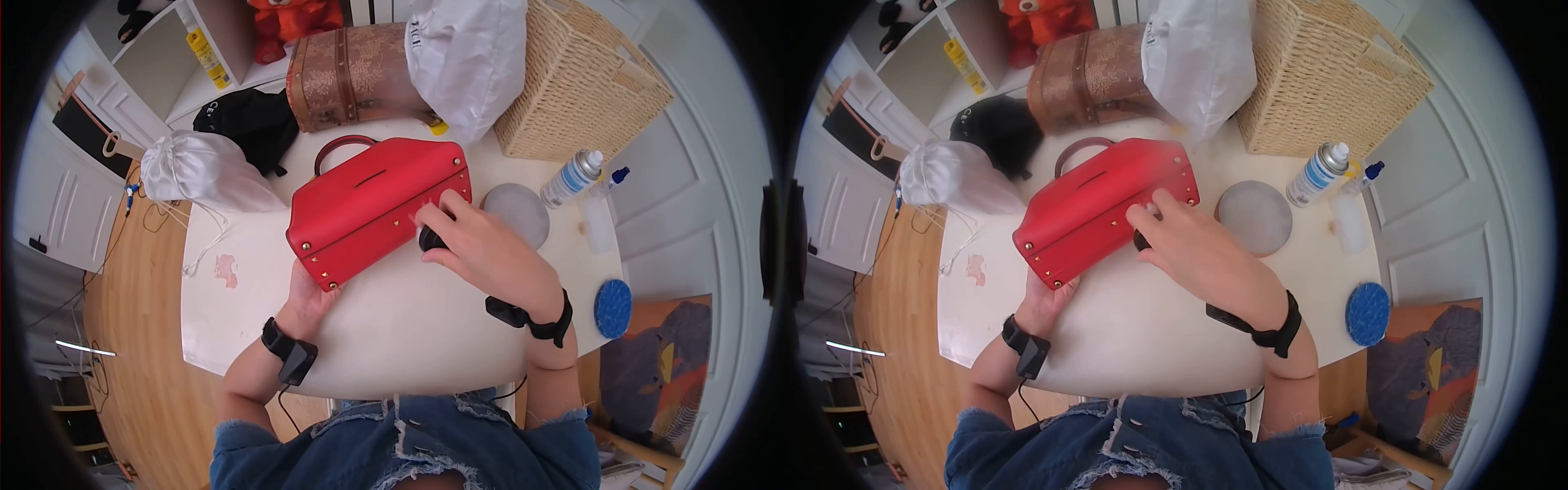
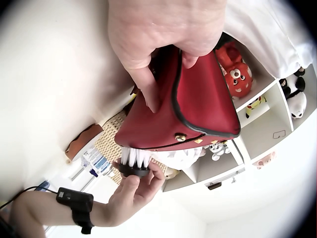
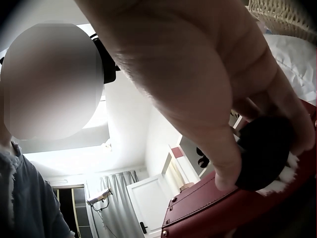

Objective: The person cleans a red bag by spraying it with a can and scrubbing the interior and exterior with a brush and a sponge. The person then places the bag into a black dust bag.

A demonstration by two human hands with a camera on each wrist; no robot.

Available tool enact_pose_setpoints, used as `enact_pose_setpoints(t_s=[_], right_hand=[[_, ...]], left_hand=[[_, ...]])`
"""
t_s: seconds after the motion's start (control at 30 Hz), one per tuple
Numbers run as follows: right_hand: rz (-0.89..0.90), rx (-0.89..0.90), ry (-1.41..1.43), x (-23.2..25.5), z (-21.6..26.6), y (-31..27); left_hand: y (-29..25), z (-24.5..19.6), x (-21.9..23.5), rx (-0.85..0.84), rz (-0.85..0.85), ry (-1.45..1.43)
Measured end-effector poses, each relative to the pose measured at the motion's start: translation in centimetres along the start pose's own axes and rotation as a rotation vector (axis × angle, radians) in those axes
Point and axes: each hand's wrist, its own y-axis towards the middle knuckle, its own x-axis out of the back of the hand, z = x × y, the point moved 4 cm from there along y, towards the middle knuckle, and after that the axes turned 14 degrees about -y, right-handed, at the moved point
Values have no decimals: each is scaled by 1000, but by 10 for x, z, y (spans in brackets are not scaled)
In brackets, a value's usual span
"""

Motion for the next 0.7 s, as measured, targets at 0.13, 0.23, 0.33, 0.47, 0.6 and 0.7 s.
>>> enact_pose_setpoints(t_s=[0.13,0.23,0.33,0.47,0.6,0.7], right_hand=[[-119,-25,89,9,-22,-2],[-194,-216,50,17,-35,-1],[-206,-143,-34,9,-9,8],[-329,139,-34,-29,51,21],[-256,434,25,-55,86,16],[-297,336,200,-47,75,19]], left_hand=[[-3,3,-6,-56,-71,26],[3,-3,4,151,254,-82],[5,-4,9,88,180,-60],[6,-5,9,81,111,-26],[8,-5,16,193,282,-46],[6,-2,9,205,288,-65]])
